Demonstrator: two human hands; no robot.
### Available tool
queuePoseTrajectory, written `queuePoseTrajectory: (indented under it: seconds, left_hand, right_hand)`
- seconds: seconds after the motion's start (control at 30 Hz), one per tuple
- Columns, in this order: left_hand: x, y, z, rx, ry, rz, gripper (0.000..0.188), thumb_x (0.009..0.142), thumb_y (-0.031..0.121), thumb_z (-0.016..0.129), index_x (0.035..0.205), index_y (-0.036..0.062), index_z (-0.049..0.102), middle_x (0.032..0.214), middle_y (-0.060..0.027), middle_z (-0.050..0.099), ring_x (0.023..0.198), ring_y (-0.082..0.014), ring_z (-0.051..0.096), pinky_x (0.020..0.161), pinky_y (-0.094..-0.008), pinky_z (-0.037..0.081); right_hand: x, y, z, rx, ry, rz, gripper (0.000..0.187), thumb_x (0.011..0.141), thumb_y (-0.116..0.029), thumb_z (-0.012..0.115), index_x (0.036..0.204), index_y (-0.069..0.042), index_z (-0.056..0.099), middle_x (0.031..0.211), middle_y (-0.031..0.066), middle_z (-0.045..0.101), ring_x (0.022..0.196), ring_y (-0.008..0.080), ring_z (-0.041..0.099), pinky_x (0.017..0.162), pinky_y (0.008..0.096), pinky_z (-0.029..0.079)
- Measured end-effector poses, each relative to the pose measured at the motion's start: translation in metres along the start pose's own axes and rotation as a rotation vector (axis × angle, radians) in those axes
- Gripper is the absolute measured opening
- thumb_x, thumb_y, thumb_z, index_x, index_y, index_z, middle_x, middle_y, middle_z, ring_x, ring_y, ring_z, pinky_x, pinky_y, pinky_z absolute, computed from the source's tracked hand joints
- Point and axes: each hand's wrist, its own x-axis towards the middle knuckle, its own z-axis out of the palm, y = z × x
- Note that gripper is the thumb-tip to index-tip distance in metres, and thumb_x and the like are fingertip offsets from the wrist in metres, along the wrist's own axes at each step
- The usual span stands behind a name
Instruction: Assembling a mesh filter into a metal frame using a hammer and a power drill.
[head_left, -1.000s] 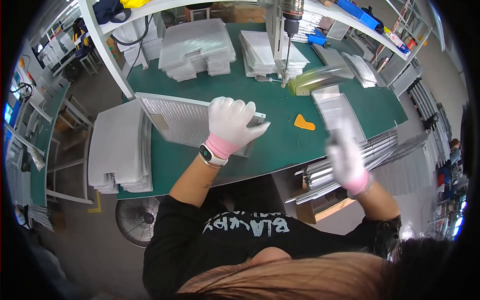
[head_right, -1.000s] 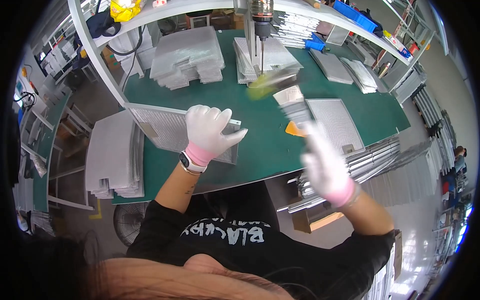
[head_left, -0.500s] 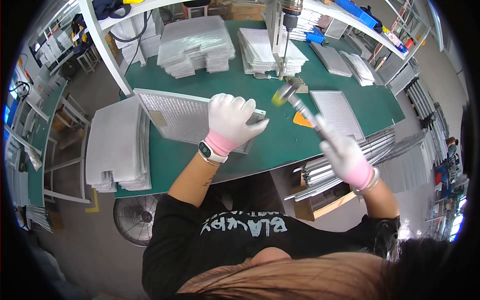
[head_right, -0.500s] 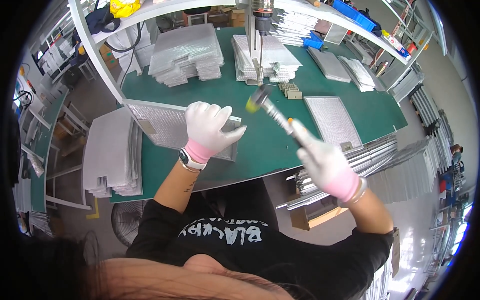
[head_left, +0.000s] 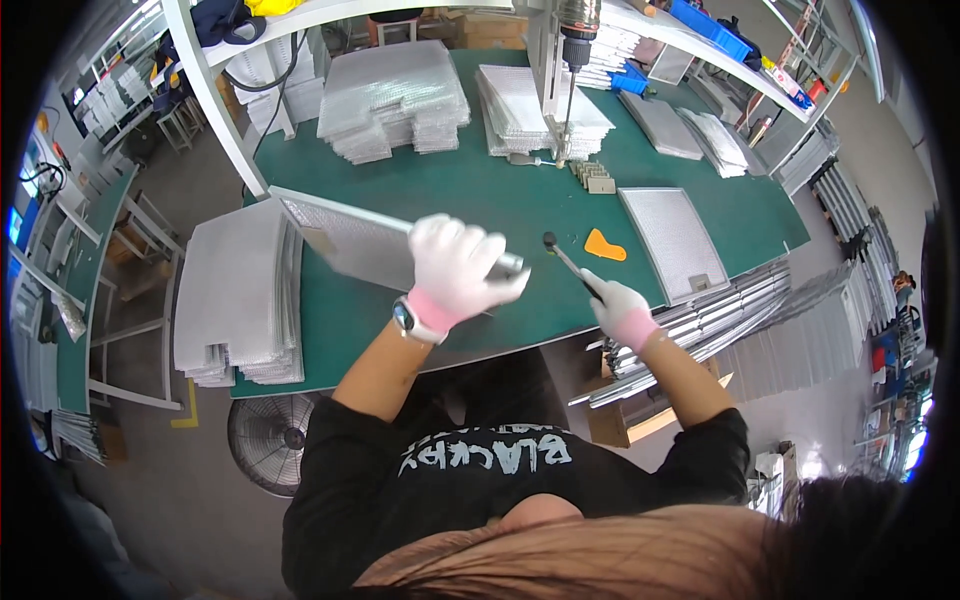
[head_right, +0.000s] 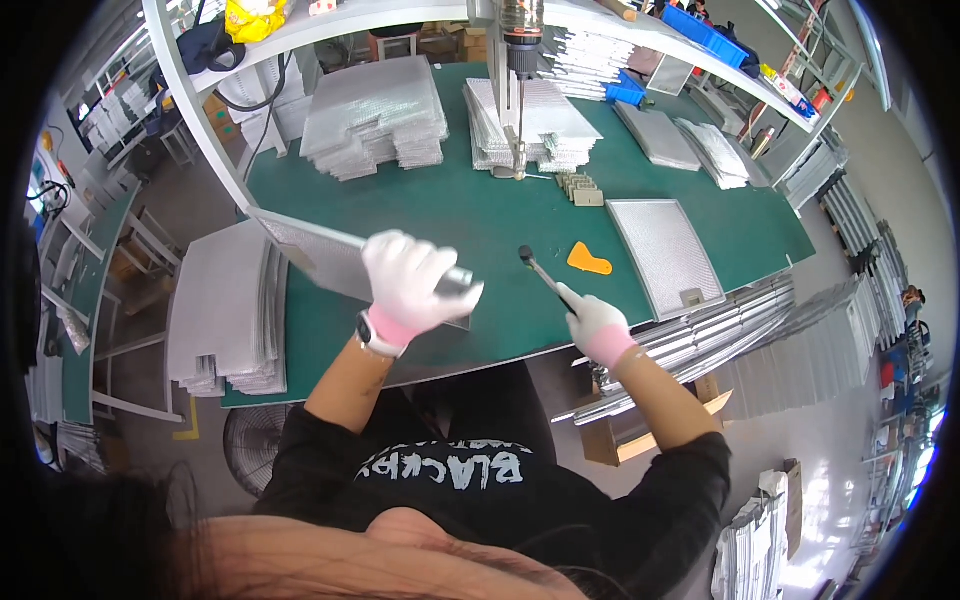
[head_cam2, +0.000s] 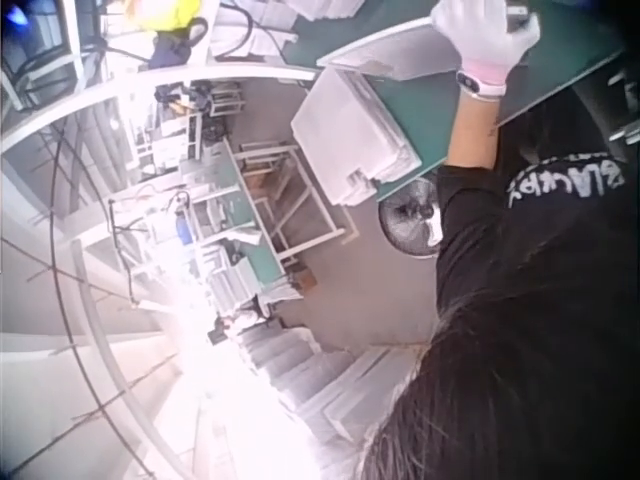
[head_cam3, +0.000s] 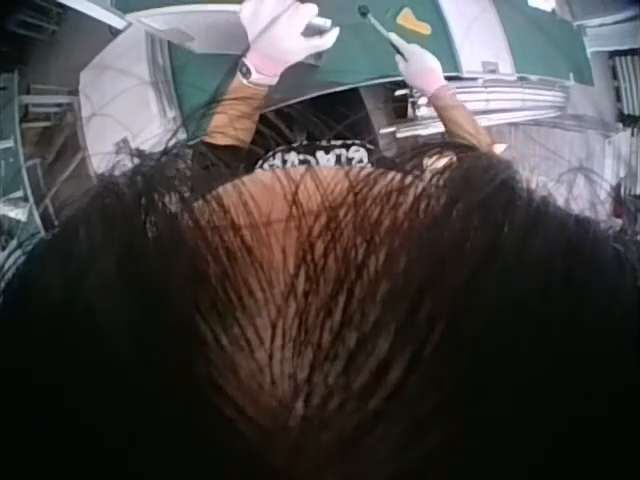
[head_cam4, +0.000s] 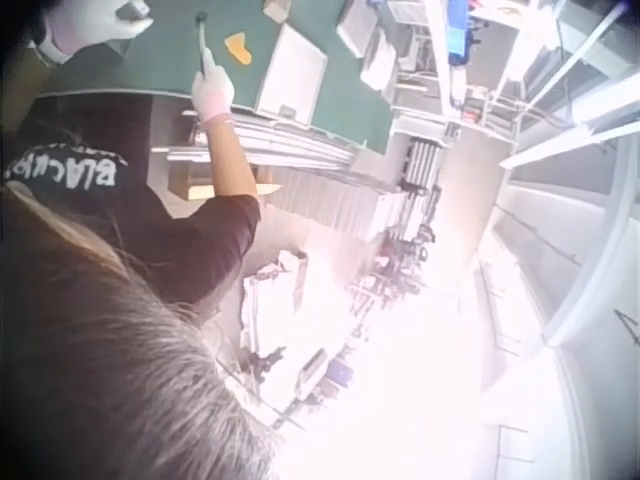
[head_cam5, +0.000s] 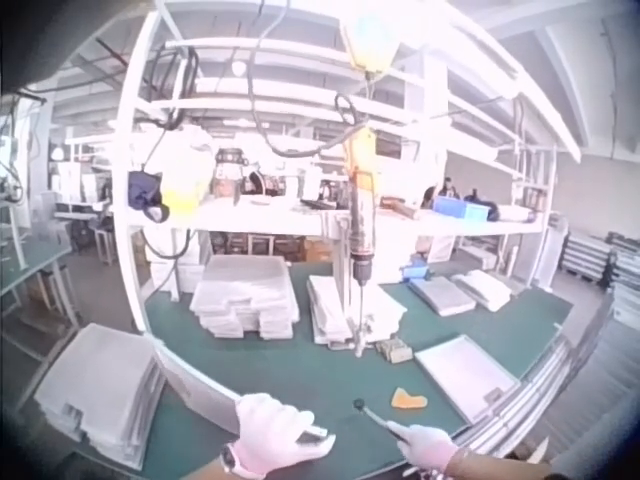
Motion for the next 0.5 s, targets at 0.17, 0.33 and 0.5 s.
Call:
queuePoseTrajectory:
  seconds: [0.17,0.33,0.5]
  left_hand:
    - [-0.066,0.015,-0.034,-0.131,-0.117,0.034,0.041,0.051,0.025,0.077,0.063,0.0161,0.039,0.058,0.0004,0.038,0.05,-0.0218,0.041,0.052,-0.037,0.029]
    - [-0.161,0.015,-0.06,-0.271,-0.442,-0.098,0.034,0.055,0.023,0.077,0.064,0.0129,0.046,0.058,-0.0014,0.044,0.049,-0.0245,0.047,0.05,-0.0403,0.032]
    - [-0.186,0.014,-0.068,-0.274,-0.813,-0.032,0.028,0.064,0.025,0.076,0.064,0.0098,0.053,0.062,-0.0053,0.052,0.06,-0.0282,0.056,0.057,-0.0426,0.041]
  right_hand:
    - [0.074,-0.016,-0.031,0.103,0.618,-0.339,0.058,0.084,-0.02,0.068,0.134,0.0,0.048,0.131,0.0263,0.049,0.123,0.0418,0.048,0.106,0.0463,0.038]
    - [0.11,-0.124,-0.206,0.782,0.989,-0.716,0.078,0.084,-0.02,0.074,0.146,0.001,0.032,0.144,0.0226,0.041,0.134,0.0326,0.043,0.111,0.0426,0.034]
    - [0.137,-0.178,-0.272,0.176,1.128,-0.228,0.052,0.084,-0.018,0.069,0.132,-0.006,0.05,0.092,0.0112,0.066,0.085,0.022,0.064,0.076,0.0349,0.051]
